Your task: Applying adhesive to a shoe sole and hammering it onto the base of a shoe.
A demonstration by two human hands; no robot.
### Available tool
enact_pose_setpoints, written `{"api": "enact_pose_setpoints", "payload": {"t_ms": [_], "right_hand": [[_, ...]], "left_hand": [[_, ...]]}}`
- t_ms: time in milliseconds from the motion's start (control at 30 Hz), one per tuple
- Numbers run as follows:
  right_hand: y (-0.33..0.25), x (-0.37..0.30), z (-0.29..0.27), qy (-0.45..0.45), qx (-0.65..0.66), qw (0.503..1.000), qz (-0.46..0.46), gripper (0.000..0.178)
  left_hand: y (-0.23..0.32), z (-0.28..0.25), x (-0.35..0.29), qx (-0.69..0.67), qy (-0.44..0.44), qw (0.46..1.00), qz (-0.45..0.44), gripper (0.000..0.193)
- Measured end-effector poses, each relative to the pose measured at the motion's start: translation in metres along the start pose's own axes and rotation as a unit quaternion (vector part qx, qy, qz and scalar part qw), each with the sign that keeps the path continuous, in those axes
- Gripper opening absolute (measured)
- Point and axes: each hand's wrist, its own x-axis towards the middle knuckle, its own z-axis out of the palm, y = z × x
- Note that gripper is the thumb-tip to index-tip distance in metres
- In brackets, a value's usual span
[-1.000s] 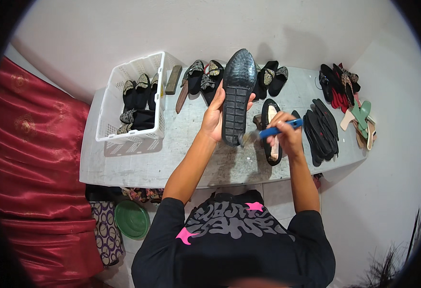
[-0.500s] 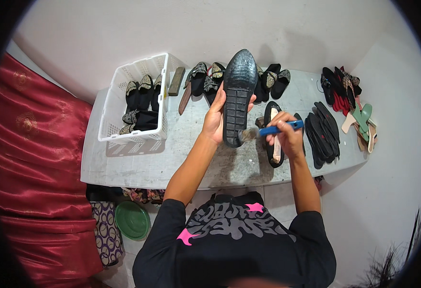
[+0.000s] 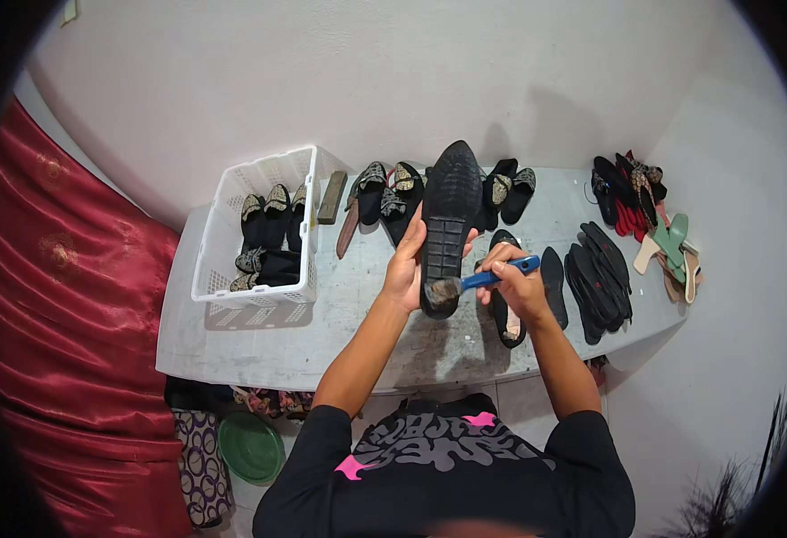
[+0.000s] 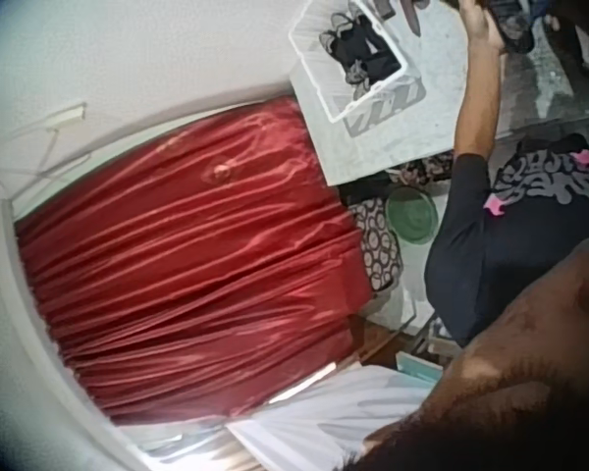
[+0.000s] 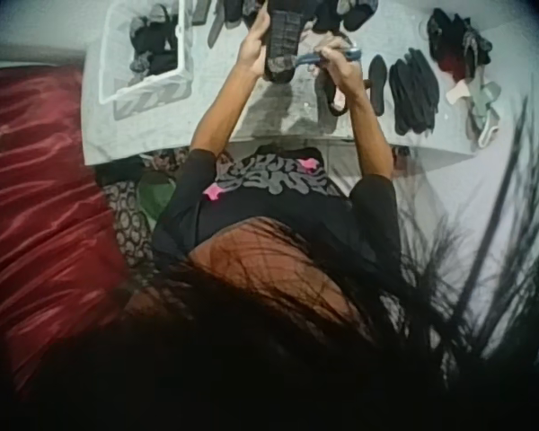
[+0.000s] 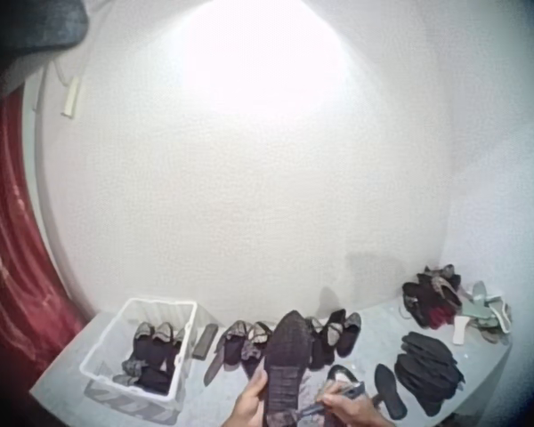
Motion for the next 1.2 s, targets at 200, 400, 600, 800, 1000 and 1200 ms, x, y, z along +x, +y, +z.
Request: {"api": "enact_pose_setpoints", "payload": {"t_ms": [200, 400, 600, 800, 1000, 1200], "right_hand": [[-0.015, 0.031, -0.021, 0.129, 0.036, 0.984, -0.118, 0.015], [0.006, 0.003, -0.01, 0.029, 0.033, 0.999, -0.01, 0.014], [-0.023, 0.008, -0.017, 0.045, 0.013, 0.998, -0.038, 0.016], [-0.02, -0.011, -0.021, 0.053, 0.007, 0.997, -0.048, 0.015], [-0.028, -0.017, -0.035, 0.052, -0.019, 0.998, -0.003, 0.015], [-0.022, -0.023, -0.05, 0.042, -0.011, 0.999, -0.002, 0.016]], "left_hand": [[0.0, 0.003, 0.003, -0.009, -0.004, 1.0, 0.003, 0.052], [0.002, 0.001, 0.003, 0.007, -0.018, 1.0, -0.002, 0.053], [-0.005, -0.002, 0.001, 0.01, -0.015, 1.0, -0.007, 0.05], [-0.009, -0.009, 0.003, -0.031, -0.043, 0.999, -0.012, 0.052], [-0.017, -0.007, 0.005, -0.024, 0.003, 1.0, -0.003, 0.051], [-0.023, 0.005, 0.017, -0.045, 0.0, 0.999, -0.002, 0.051]]}}
